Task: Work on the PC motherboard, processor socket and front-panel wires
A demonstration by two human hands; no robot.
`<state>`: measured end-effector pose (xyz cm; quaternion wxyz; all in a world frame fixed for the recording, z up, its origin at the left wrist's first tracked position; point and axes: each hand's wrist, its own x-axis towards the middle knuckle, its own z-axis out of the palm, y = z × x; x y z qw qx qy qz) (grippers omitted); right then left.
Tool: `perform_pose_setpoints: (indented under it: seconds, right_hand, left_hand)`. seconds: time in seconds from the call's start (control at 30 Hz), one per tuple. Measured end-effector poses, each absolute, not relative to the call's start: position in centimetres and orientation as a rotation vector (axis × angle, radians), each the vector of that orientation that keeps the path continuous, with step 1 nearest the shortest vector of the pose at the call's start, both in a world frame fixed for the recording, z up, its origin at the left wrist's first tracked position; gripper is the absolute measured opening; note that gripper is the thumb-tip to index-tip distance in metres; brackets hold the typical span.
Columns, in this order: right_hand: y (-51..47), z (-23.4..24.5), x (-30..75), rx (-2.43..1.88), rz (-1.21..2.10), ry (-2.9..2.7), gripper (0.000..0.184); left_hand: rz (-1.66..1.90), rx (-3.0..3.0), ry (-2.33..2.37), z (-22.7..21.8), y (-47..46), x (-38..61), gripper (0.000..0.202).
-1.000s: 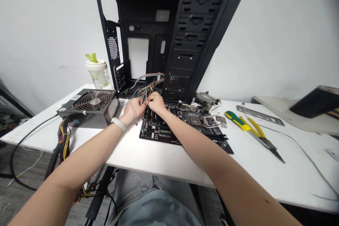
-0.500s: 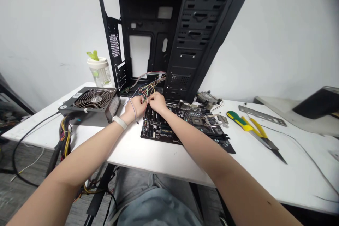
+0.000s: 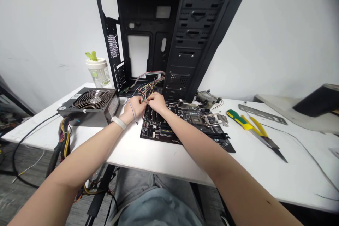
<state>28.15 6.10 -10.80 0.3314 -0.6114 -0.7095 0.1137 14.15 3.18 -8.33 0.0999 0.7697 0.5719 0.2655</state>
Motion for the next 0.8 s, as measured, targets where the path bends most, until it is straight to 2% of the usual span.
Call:
perform_pose_setpoints:
  seconds: [0.8]
  right_hand:
    - [5.9, -10.65, 27.97, -1.543, 0.311, -1.838, 0.028]
  left_hand:
    - [0.755, 2.273, 1.685, -8.13, 3.09, 14.15, 0.029]
